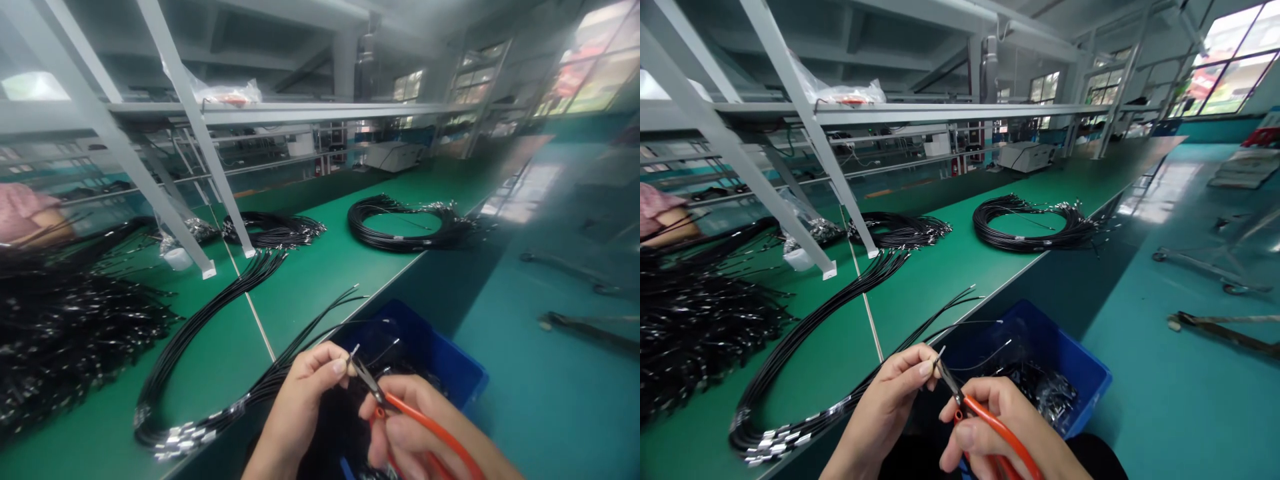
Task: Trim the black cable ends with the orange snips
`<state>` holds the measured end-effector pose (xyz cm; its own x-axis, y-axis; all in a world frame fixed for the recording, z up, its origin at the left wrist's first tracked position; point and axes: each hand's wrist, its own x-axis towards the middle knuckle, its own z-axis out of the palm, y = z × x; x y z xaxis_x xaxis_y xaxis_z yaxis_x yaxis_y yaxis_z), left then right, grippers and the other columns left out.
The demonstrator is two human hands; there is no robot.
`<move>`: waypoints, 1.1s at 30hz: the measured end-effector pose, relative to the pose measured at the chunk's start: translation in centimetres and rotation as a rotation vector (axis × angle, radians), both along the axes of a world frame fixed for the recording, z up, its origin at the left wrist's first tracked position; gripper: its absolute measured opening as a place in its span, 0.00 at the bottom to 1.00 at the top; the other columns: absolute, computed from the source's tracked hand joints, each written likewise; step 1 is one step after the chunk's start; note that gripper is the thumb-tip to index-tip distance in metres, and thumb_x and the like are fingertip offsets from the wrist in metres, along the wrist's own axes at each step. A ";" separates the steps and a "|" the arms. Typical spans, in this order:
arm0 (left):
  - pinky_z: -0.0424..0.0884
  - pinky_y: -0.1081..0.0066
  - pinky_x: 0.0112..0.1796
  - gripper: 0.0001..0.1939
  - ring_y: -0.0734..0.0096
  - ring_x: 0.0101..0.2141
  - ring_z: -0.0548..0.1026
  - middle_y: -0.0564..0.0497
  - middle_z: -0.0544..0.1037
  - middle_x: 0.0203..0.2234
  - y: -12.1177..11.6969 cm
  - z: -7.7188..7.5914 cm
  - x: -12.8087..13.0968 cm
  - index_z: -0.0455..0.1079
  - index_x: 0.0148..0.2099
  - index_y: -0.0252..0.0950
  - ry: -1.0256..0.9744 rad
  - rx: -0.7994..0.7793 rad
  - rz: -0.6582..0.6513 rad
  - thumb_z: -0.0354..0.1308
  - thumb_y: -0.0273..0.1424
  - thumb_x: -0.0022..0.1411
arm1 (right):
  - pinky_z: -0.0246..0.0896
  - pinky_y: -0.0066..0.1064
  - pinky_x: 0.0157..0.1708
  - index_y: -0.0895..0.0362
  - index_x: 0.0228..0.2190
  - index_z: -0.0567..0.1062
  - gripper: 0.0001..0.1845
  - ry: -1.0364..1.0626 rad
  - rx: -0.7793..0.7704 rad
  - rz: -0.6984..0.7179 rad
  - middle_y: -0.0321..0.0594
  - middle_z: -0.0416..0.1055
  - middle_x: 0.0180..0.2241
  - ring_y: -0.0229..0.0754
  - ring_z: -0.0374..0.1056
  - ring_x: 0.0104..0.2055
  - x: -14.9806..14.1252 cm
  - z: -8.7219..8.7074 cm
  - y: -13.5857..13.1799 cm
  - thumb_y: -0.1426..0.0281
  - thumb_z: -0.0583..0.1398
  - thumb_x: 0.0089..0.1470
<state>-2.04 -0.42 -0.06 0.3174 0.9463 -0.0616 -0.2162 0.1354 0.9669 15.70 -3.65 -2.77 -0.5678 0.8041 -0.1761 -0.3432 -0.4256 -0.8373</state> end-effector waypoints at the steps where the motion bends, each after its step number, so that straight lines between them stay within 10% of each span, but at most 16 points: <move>1: 0.59 0.74 0.32 0.08 0.72 0.27 0.62 0.53 0.68 0.22 0.0 0.0 0.0 0.70 0.28 0.32 -0.005 -0.001 0.001 0.55 0.29 0.58 | 0.44 0.20 0.13 0.61 0.37 0.69 0.19 0.023 0.007 0.024 0.47 0.77 0.26 0.26 0.55 0.13 -0.1 -0.3 0.1 0.62 0.64 0.46; 16: 0.60 0.73 0.32 0.09 0.72 0.27 0.63 0.53 0.69 0.23 0.1 -0.5 -0.1 0.68 0.27 0.33 0.043 0.082 -0.027 0.54 0.29 0.60 | 0.44 0.18 0.11 0.60 0.37 0.68 0.20 0.059 -0.008 0.023 0.43 0.76 0.24 0.24 0.52 0.11 -0.4 -0.2 0.8 0.59 0.63 0.48; 27: 0.59 0.75 0.33 0.07 0.73 0.28 0.63 0.53 0.69 0.24 0.3 -1.0 -0.1 0.70 0.30 0.32 0.052 0.032 -0.009 0.56 0.29 0.59 | 0.46 0.16 0.12 0.58 0.29 0.72 0.09 -0.337 0.083 0.016 0.33 0.70 0.18 0.27 0.56 0.14 0.3 0.5 0.5 0.73 0.64 0.42; 33: 0.60 0.75 0.34 0.07 0.73 0.29 0.64 0.54 0.70 0.24 0.4 -1.1 0.4 0.70 0.30 0.33 0.075 0.076 -0.010 0.56 0.30 0.60 | 0.42 0.20 0.11 0.58 0.34 0.69 0.21 -0.170 0.098 -0.059 0.37 0.72 0.19 0.27 0.51 0.12 1.9 -0.8 0.7 0.58 0.66 0.42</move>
<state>-1.67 -0.02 -1.16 0.3244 0.9458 -0.0133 -0.1419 0.0625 0.9879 17.59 -2.96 -3.58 -0.4883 0.8530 -0.1843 -0.2153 -0.3224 -0.9218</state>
